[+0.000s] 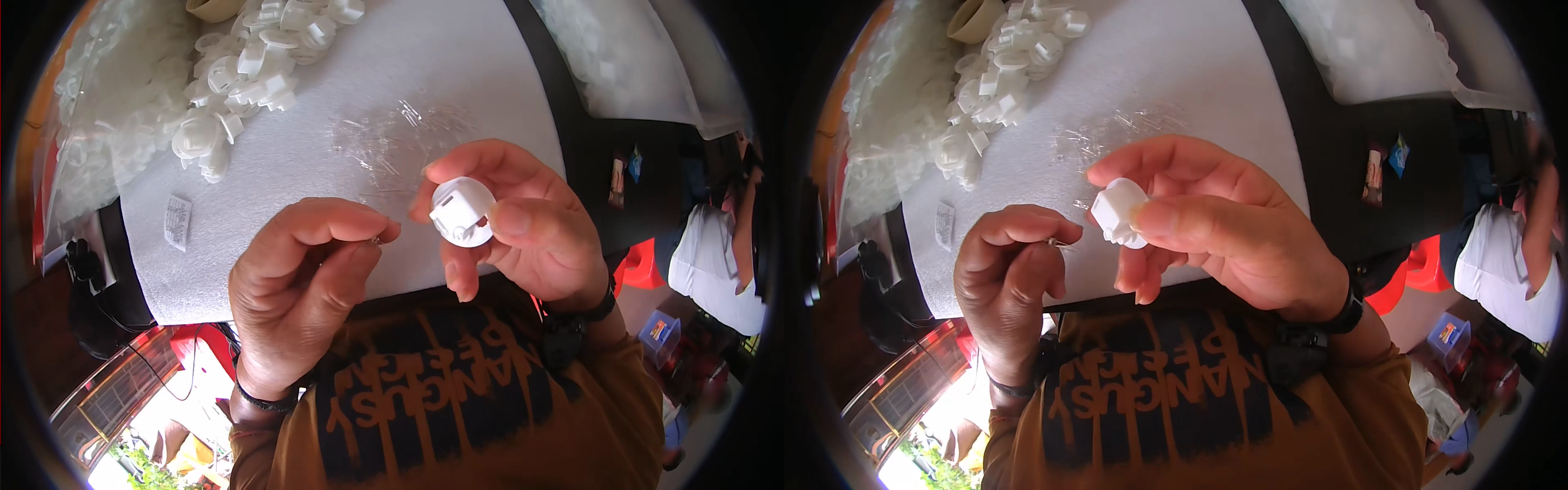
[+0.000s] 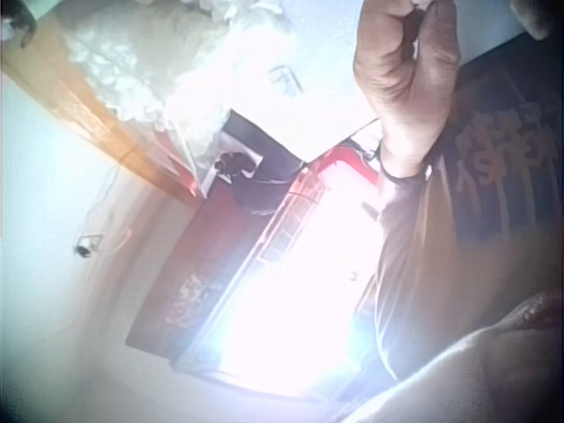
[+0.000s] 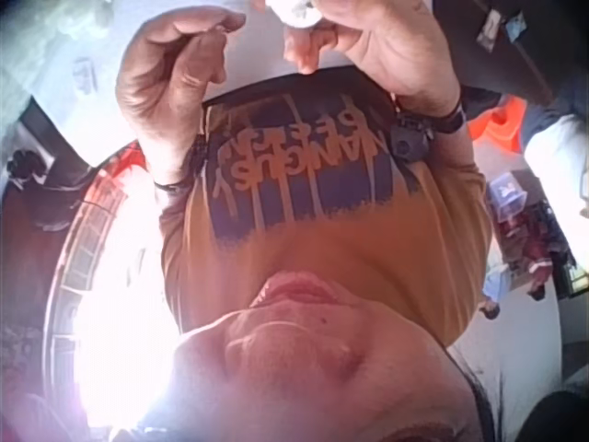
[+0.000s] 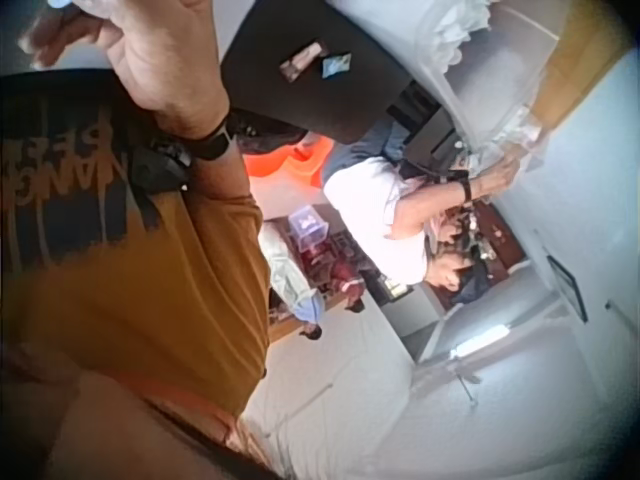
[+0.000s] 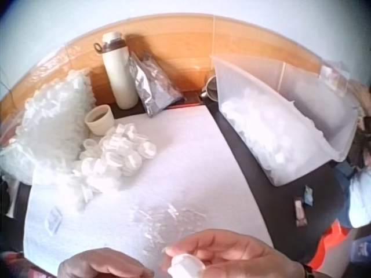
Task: Manually inserting small metal pins into white plastic component housings on a table.
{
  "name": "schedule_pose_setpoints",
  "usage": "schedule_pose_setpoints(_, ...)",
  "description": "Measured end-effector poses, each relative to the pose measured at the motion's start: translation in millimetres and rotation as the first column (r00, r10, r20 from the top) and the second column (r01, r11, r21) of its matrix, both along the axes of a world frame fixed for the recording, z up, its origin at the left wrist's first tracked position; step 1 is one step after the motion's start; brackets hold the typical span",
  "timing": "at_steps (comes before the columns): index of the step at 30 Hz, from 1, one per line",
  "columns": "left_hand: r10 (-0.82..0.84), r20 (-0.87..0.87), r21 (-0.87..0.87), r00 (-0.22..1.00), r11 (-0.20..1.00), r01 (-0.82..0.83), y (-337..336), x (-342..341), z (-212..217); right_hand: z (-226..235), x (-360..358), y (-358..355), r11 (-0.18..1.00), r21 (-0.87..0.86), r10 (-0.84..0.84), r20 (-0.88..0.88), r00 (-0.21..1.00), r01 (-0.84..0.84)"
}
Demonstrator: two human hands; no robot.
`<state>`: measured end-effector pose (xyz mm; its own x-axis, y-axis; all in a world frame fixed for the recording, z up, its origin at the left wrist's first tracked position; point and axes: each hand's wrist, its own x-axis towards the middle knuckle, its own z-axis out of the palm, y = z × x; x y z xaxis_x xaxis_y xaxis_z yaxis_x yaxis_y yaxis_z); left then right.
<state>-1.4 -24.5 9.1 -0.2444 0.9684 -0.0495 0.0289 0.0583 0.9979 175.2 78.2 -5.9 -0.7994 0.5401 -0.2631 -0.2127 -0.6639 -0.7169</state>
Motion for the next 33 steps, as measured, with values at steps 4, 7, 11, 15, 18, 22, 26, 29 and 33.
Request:
schedule_pose_setpoints(4, -0.034, 0.191, 0.152, 0.981, 0.988, 0.005, 3.1, -6.3, -9.4, -5.0, -3.2, -0.1, 1.0, -0.009, 0.025, -0.04, 0.999, -0.025)
schedule_pose_setpoints(7, -0.079, 0.271, 0.224, 0.959, 0.974, 0.017, 3.0, -6.6, -7.0, -2.3, -6.7, -1.8, 1.0, -0.014, 0.027, -0.005, 1.0, -0.027)
schedule_pose_setpoints(11, 0.065, 0.269, 0.094, 0.961, 0.991, -0.093, 5.5, 5.8, 4.5, -1.5, -9.2, 0.0, 0.999, -0.016, 0.038, -0.006, 0.999, -0.038)
schedule_pose_setpoints(15, 0.058, 0.321, 0.064, 0.945, 0.994, -0.083, 7.7, 4.9, 4.2, 0.5, -9.3, 2.5, 0.989, -0.083, 0.117, -0.064, 0.991, -0.122)
schedule_pose_setpoints(18, 0.044, 0.317, 0.137, 0.947, 0.986, -0.091, 9.6, 6.0, -8.1, 0.3, -10.8, 2.3, 0.988, -0.093, 0.121, -0.061, 0.991, -0.127)
schedule_pose_setpoints(22, 0.013, 0.331, 0.109, 0.944, 0.993, -0.052, 11.0, 3.6, -4.3, -0.6, -10.8, 3.3, 0.987, -0.101, 0.121, -0.061, 0.991, -0.127)
schedule_pose_setpoints(26, 0.028, 0.326, 0.179, 0.945, 0.98, -0.091, 10.5, 4.1, -12.6, -0.5, -13.1, 3.5, 0.985, -0.101, 0.133, -0.05, 0.99, -0.137)
schedule_pose_setpoints(29, 0.026, 0.333, 0.14, 0.942, 0.987, -0.077, 11.1, 3.2, -9.2, -1.7, -12.9, 3.9, 0.985, -0.099, 0.135, -0.048, 0.99, -0.139)
schedule_pose_setpoints(33, 0.007, 0.283, 0.178, 0.959, 0.982, -0.06, 10.5, 0.8, -11.9, -4.1, -13.8, 4.3, 0.984, -0.09, 0.149, -0.044, 0.988, -0.152)
